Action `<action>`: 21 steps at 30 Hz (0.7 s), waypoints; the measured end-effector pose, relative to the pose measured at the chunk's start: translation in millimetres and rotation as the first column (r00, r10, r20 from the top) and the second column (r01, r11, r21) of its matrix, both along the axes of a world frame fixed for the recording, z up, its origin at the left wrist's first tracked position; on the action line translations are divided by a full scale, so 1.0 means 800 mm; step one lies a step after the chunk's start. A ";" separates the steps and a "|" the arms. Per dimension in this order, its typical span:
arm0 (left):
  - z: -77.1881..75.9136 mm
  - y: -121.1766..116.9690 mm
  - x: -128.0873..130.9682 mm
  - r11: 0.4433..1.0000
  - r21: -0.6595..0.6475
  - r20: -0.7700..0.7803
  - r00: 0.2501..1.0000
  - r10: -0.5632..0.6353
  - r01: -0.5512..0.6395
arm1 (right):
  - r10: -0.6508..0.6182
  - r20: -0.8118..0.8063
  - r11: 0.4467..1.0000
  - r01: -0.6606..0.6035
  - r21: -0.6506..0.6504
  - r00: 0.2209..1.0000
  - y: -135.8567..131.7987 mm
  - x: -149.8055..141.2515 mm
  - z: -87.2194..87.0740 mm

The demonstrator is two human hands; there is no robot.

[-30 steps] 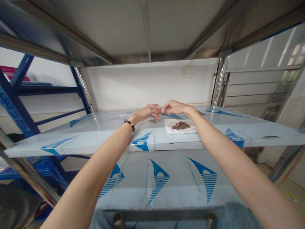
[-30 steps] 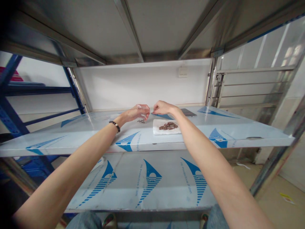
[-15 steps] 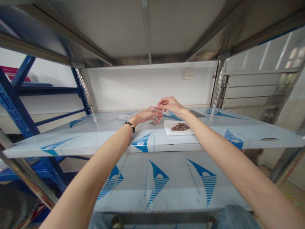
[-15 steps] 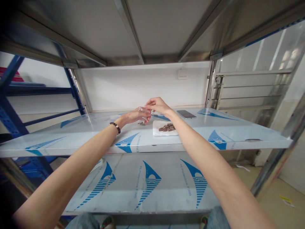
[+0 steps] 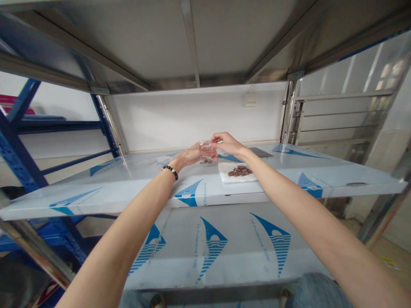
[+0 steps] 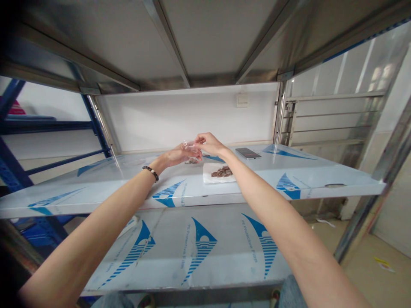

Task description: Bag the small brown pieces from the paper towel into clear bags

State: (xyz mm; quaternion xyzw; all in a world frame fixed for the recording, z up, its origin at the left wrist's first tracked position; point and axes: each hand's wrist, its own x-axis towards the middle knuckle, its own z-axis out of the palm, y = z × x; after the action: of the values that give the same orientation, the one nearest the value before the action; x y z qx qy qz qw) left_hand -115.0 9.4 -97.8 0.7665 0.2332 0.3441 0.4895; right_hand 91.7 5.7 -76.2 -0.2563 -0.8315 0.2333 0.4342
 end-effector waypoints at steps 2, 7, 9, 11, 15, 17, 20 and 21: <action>-0.001 0.001 -0.001 0.999 -0.019 -0.039 0.999 0.031 -0.032 | -0.020 -0.053 1.000 0.019 -0.007 0.998 0.001 -0.001 -0.001; -0.001 0.001 -0.003 0.997 -0.060 -0.070 0.997 0.036 -0.040 | -0.050 -0.156 0.997 0.041 -0.064 0.987 0.009 -0.004 0.000; -0.002 0.002 -0.003 0.997 -0.074 -0.090 0.996 0.026 -0.033 | -0.089 -0.219 0.995 0.076 -0.068 0.972 0.012 -0.004 0.001; -0.003 0.004 -0.004 0.996 -0.083 -0.102 0.994 0.033 -0.042 | -0.109 -0.271 0.993 0.091 -0.079 0.956 0.013 -0.002 0.003; -0.005 0.005 -0.004 0.996 -0.062 -0.118 0.991 0.059 -0.066 | -0.084 -0.285 0.993 0.056 -0.104 0.955 0.011 0.000 0.005; -0.004 0.002 -0.004 0.997 -0.032 -0.116 0.991 0.065 -0.069 | -0.082 -0.269 0.993 0.057 -0.099 0.960 0.010 -0.001 0.004; -0.002 -0.001 -0.003 0.996 0.021 -0.098 0.991 0.088 -0.086 | -0.094 -0.270 0.993 0.069 -0.100 0.958 0.009 -0.004 0.002; -0.001 -0.001 -0.003 0.995 0.039 -0.092 0.991 0.100 -0.097 | -0.095 -0.279 0.992 0.069 -0.103 0.955 0.009 -0.004 0.002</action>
State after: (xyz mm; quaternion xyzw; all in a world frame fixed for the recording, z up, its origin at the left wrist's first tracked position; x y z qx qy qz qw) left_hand -117.7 8.2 -98.3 0.7778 0.2874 0.3355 0.4472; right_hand 88.6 12.8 -74.8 -0.2743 -0.7376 0.2877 0.5458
